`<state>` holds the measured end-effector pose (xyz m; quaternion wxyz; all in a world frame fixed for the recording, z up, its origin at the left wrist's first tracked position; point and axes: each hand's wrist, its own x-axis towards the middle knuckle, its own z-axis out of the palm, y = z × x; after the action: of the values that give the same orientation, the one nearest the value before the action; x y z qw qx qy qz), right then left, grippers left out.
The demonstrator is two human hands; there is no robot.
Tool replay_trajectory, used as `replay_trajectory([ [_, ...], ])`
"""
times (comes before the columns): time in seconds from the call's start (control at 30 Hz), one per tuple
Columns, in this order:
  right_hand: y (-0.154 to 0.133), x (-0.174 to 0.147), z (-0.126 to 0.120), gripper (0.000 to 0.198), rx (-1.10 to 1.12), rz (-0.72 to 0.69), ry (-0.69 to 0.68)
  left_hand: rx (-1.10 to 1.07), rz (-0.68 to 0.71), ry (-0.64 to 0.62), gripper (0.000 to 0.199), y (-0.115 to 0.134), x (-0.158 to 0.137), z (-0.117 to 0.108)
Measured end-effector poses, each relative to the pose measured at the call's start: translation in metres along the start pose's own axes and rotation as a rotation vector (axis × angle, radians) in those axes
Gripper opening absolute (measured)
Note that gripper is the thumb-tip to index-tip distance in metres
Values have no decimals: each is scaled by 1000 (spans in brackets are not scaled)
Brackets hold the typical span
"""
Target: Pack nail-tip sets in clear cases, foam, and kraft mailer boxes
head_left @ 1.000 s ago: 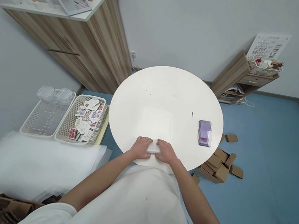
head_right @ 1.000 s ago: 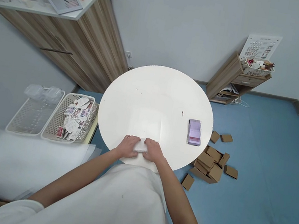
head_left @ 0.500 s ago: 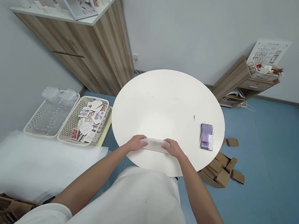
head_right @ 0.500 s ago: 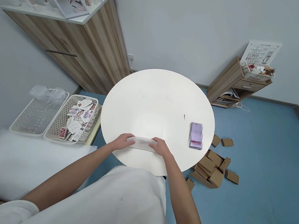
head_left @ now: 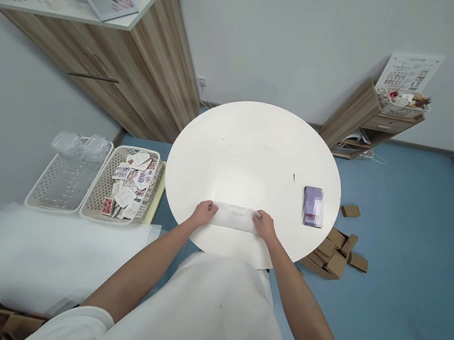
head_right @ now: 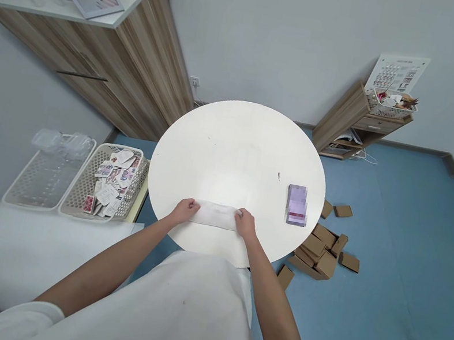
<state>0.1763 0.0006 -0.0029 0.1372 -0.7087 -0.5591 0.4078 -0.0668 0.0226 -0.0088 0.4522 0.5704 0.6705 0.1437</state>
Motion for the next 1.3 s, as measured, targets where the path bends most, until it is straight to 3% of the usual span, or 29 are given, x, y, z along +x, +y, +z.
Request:
replay_trajectory([
  [0.2,5,-10,8,37,-17,0,143,86,15,104,14,0,-8,-7],
  [0.27,11,-19,12,49,-28,-29,287,185,136,197,23,5,-17,-5],
  [0.33,18,-28,16,57,-52,13,294,341,343,220,28,12,-27,1],
  [0.43,24,-32,20,60,-68,69,250,541,636,73,30,24,-40,17],
  [0.5,21,-28,21,58,-29,61,244,641,702,-3,34,29,-44,28],
  [0.67,4,-9,17,62,142,155,136,744,655,-39,40,29,-43,40],
  [0.87,-3,-6,10,36,189,148,80,736,644,-56,46,30,-41,37],
  [1.1,2,-19,14,30,138,169,163,761,649,-36,51,31,-46,41],
  [1.3,9,-35,12,21,125,191,243,758,676,-88,53,35,-54,59],
])
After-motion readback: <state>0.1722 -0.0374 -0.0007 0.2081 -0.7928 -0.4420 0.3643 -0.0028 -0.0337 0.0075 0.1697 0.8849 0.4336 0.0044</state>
